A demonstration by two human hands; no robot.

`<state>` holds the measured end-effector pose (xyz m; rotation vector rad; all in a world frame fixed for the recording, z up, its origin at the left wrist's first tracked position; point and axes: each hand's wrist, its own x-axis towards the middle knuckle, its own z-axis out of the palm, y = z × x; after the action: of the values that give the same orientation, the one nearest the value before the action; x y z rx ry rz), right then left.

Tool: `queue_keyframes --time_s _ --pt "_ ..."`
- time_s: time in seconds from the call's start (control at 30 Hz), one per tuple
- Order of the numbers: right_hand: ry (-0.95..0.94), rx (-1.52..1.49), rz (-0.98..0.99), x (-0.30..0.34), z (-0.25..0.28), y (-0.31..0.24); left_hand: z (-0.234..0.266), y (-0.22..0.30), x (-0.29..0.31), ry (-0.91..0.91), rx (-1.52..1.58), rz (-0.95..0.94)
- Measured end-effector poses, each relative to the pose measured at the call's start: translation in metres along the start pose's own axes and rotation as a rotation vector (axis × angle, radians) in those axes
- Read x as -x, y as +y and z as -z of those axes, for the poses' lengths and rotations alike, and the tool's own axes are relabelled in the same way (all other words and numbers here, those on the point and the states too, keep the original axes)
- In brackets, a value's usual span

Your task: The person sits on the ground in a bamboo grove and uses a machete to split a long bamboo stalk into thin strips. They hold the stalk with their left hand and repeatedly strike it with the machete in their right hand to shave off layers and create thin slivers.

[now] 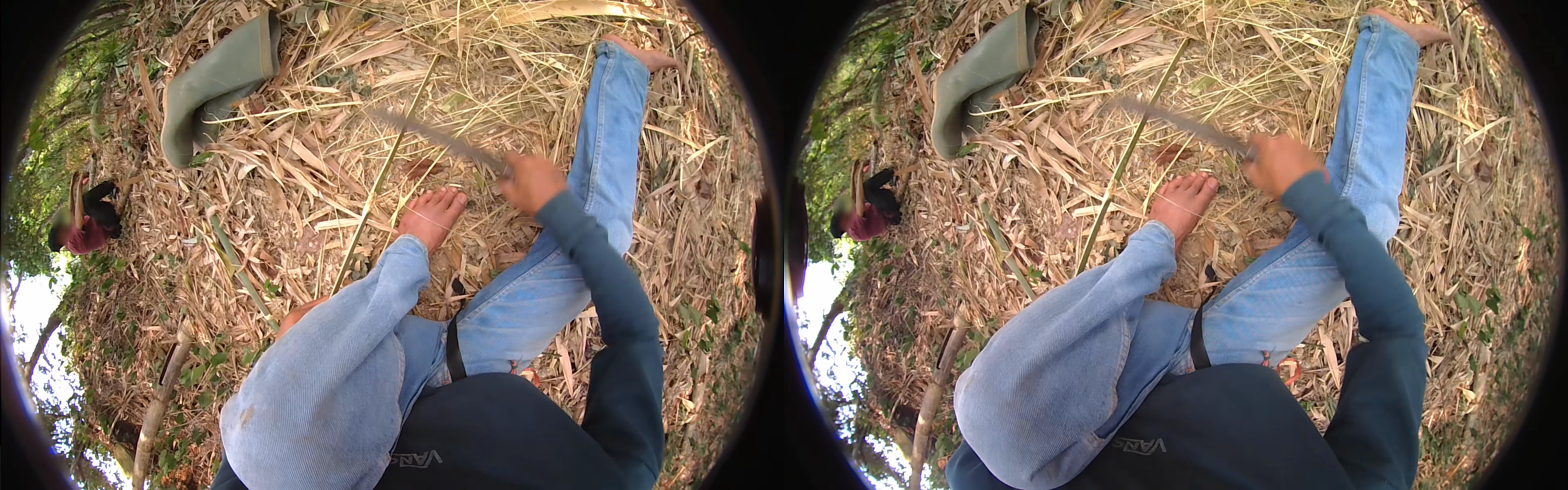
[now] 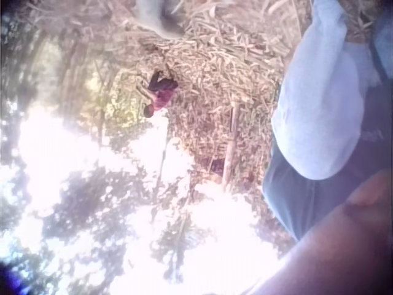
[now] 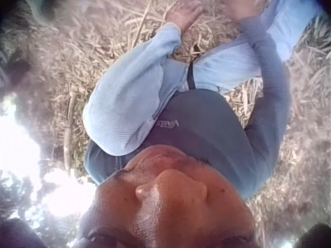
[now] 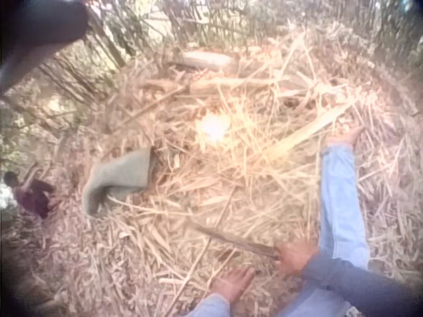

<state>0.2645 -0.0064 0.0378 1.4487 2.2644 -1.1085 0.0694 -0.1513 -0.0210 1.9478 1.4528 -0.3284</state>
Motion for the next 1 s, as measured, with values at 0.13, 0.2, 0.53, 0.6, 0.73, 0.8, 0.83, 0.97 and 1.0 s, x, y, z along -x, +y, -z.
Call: queue_keyframes --time_s 0.13,0.2,0.53,0.6,0.73,0.8,0.83,0.97,1.0 --pt "-0.221 0.107 0.241 0.053 0.001 -0.04 -0.007 0.0 -0.005 0.101 0.009 -0.039" --pt "-0.053 0.001 0.099 0.041 -0.01 -0.027 -0.027 -0.007 -0.004 0.233 0.001 -0.098" --pt "0.022 0.132 0.217 0.035 -0.014 -0.028 -0.057 -0.018 -0.012 0.083 -0.11 -0.07" --pt "0.021 0.09 0.206 0.044 -0.019 -0.033 -0.02 0.0 -0.013 -0.045 -0.067 -0.026" --pt "-0.142 0.201 0.243 0.057 -0.006 -0.052 0.001 0.001 -0.008 -0.082 -0.068 0.0" --pt "-0.002 0.138 0.234 0.04 -0.016 -0.039 -0.058 -0.02 -0.009 0.06 -0.106 -0.074" --pt "0.079 0.104 0.218 0.033 -0.016 -0.033 -0.055 -0.019 -0.015 0.065 0.018 -0.061" --pt "-0.074 0.068 0.291 0.056 -0.021 -0.042 0.014 0.004 -0.007 -0.047 -0.045 -0.057" --pt "-0.09 0.113 0.306 0.055 -0.014 -0.046 0.007 0.0 -0.008 -0.045 -0.066 -0.048"
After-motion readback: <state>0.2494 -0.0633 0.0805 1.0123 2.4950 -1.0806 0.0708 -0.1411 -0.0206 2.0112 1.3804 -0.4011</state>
